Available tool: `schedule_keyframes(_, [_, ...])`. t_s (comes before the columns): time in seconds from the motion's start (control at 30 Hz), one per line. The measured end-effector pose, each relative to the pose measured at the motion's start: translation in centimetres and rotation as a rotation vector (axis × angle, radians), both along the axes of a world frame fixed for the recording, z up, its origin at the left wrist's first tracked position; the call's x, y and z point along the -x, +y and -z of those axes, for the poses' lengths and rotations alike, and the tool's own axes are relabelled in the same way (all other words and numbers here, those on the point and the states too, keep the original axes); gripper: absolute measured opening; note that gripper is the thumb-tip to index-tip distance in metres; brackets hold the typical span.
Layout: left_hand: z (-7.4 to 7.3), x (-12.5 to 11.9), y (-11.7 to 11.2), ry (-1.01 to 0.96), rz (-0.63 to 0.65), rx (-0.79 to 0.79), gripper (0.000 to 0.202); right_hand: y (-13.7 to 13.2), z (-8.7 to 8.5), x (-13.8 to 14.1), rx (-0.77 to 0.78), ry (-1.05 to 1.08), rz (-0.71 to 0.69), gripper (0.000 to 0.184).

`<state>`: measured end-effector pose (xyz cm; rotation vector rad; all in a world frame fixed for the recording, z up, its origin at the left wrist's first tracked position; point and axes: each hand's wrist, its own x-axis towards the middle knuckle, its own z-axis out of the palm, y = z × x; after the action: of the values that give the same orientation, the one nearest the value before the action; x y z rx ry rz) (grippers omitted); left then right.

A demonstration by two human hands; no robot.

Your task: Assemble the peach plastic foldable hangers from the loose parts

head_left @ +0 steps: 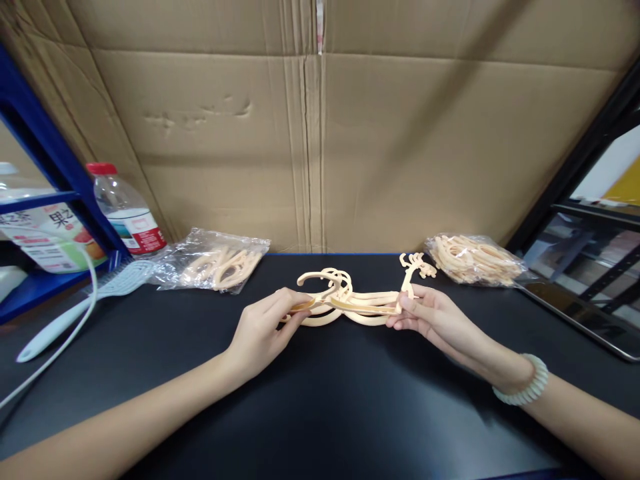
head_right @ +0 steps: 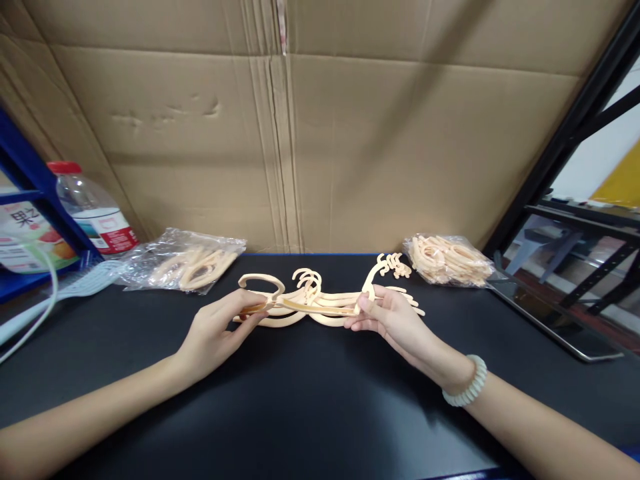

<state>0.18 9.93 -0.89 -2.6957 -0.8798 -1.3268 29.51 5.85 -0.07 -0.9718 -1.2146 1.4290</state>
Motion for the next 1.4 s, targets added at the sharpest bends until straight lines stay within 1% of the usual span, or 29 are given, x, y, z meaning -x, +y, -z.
schedule_keyframes(0.33, [0.2,0.0,-0.4,-0.017,0.015,0.065,0.013,-0.3,0.4,0.7,-0.077,-0.071,0.177,0.038])
schedule_keyframes(0.63, [0.2,-0.1,-0.5,-0.031,0.021,0.090,0.012,-0.3,0.7,0.7,-0.124,-0.094,0.227,0.038])
schedule_keyframes(0.8, [0.3,-0.2,-0.6,-0.023,-0.021,0.115,0.015,-0.3,0.9,0.8,-0.130,-0.119,0.283,0.040])
schedule_keyframes(0.9, [0.4,-0.2,-0.6,-0.020,-0.038,0.146,0.015,-0.1,0.9,0.8,-0.119,-0.076,0.277,0.039])
schedule_keyframes(1.03, [0.4,-0.2,-0.6,-0.048,-0.053,0.187,0.017,-0.1,0.9,0.9,-0.139,-0.050,0.245,0.033])
schedule_keyframes(1.2, [-0.3,-0.3,-0.6,-0.093,-0.085,0.184,0.017,-0.3,0.4,0.7,-0.214,-0.074,0.251,0.032])
schedule_keyframes(1.3, [-0.9,-0.3,-0.5,-0.101,-0.108,0.187,0.017,-0.1,-0.4,-0.2,-0.226,-0.012,0.246,0.022])
schedule_keyframes(1.4, [-1.2,0.0,-0.2,-0.101,-0.106,0.189,0.018,0.7,-1.3,-2.1,-0.190,0.032,0.230,0.024])
